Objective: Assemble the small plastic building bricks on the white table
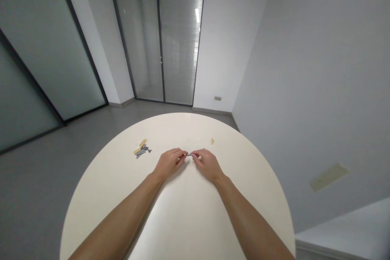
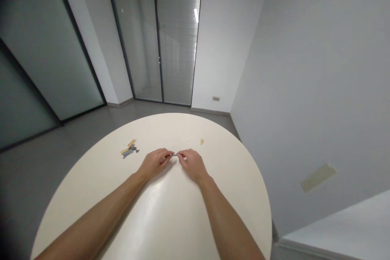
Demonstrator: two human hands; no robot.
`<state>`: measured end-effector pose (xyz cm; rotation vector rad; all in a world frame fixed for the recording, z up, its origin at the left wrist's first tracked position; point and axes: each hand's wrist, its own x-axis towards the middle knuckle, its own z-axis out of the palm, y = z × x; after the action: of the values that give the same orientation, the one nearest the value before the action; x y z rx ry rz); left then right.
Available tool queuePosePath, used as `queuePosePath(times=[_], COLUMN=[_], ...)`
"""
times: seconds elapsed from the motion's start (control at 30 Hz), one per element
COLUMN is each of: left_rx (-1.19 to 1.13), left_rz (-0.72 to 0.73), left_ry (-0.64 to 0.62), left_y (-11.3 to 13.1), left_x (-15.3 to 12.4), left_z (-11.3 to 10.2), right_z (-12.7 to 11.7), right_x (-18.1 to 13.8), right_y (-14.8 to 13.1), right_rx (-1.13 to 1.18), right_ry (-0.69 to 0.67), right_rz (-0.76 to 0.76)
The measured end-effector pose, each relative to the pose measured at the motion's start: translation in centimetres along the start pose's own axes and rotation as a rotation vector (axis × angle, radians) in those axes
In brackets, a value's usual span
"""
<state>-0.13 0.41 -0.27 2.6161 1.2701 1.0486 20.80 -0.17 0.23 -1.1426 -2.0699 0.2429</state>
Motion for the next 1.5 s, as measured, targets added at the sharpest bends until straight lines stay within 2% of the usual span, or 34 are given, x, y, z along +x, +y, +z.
queuePosePath(times=[0.3, 0.83, 1.03, 1.3, 1.4, 1.5], left_rx=[-0.056, -0.06, -0.016, 0.064, 0.07, 0.065], left_rz=[0.028, 0.038, -0.033, -0.136, -0.156, -0.162], left_ry=[0.025, -0.023, -0.044, -0.01, -0.032, -0.035], left_y=[0.3, -0.1, -0.1, -0.6, -0.7, -0.6], left_x=[-0.1, -0.1, 0.0, -0.2, -0.3, -0.4], left_z=[0.0, 0.2, 0.4, 0.9, 1.1, 1.0], right_z=[-0.1, -0.1, -0.1, 0.0, 0.1, 0.0], right_x=[0.0, 0.0, 0.1, -0.1, -0.1, -0.1], right_y=[-0.3, -0.4, -0.2, 0.6, 0.8, 0.8], right_rx=[0.008, -0.037, -0.065, -0.209, -0.243, -0.243], right_ry=[-0.009, 0.007, 0.0, 0.047, 0.006, -0.042], right_rz=[0.013, 0.015, -0.008, 0.182, 0.256, 0.269])
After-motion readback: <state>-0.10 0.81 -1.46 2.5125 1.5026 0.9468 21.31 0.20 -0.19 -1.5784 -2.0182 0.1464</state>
